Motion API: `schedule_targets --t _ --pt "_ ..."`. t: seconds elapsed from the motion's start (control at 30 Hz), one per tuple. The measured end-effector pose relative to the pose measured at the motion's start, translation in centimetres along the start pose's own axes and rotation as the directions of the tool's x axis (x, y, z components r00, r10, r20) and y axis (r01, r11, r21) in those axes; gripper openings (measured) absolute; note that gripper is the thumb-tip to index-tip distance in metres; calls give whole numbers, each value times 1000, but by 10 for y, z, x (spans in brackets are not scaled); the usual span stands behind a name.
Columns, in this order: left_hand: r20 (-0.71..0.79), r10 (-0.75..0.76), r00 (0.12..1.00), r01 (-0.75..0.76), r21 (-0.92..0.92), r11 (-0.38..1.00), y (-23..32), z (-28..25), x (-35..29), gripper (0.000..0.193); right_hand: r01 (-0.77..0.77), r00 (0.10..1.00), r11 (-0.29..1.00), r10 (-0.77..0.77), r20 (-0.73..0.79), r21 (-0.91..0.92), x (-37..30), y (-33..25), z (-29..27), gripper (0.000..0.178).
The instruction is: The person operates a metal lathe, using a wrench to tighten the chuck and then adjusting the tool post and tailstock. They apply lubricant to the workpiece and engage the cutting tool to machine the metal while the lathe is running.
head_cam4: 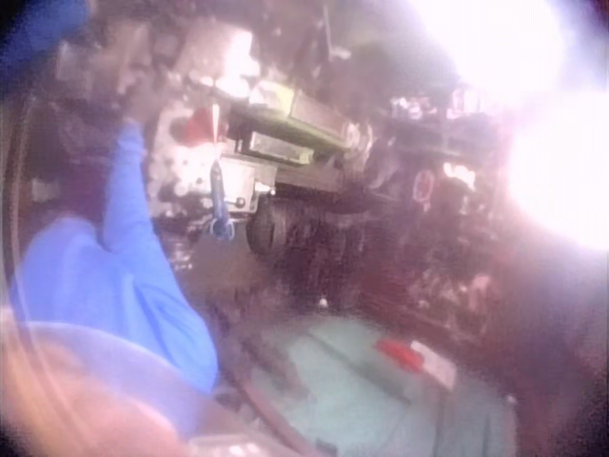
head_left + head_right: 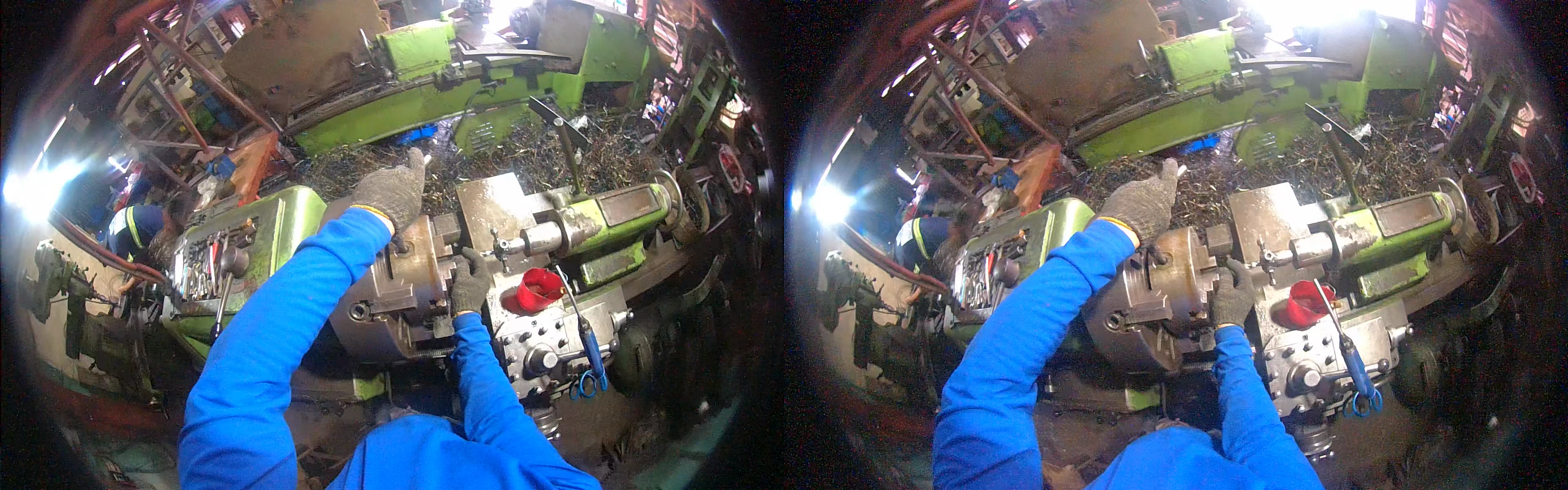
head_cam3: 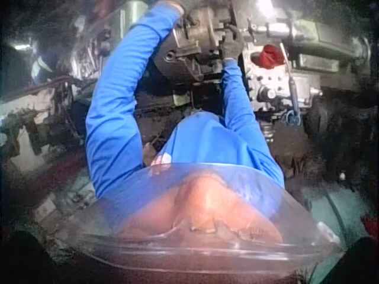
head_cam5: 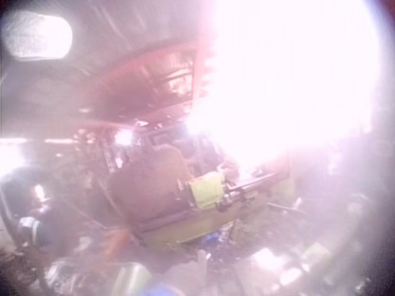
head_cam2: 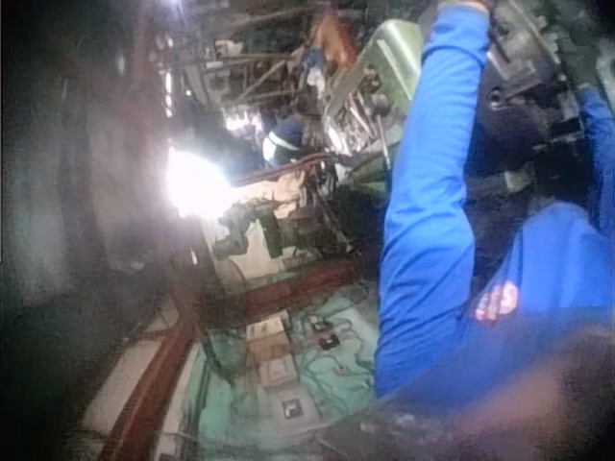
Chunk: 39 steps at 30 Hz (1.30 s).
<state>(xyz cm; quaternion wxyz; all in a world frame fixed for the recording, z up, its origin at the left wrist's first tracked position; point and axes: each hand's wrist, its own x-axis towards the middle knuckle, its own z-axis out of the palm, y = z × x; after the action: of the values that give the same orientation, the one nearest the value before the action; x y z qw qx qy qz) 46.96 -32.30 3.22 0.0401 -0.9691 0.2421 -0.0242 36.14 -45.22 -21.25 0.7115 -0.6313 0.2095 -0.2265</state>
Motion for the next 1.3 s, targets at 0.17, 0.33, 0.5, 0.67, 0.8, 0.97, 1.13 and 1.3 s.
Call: schedule_targets --t 0.17,0.33,0.5,0.67,0.8,0.97,1.13,1.3 --pt "-69 94 993 -85 116 990 -6 6 5 51 -72 997 984 73 -1 166 -2 -2 6 25" --pt "-27 110 994 -107 75 991 -5 -2 13 49 -51 999 988 50 12 143 1 4 5 25" --pt "-112 205 972 -180 195 964 6 1 -2 38 69 998 997 -69 11 36 8 33 3 27" --pt "-291 318 902 -326 22 945 27 -6 -30 23 -50 999 997 49 11 62 2 2 1 28" --pt "-278 394 876 -465 -268 844 3 -10 -54 25 -84 996 992 79 52 94 -2 -6 2 27" --pt "-311 408 858 -379 150 913 -2 -10 -76 53 -54 998 994 52 24 95 0 2 3 25" --pt "-181 -6 983 47 225 973 22 -7 -95 89 -41 999 994 40 14 101 1 8 3 24" --pt "-399 19 917 -87 -155 984 8 -2 -95 71 -98 995 993 96 30 66 7 26 1 25"
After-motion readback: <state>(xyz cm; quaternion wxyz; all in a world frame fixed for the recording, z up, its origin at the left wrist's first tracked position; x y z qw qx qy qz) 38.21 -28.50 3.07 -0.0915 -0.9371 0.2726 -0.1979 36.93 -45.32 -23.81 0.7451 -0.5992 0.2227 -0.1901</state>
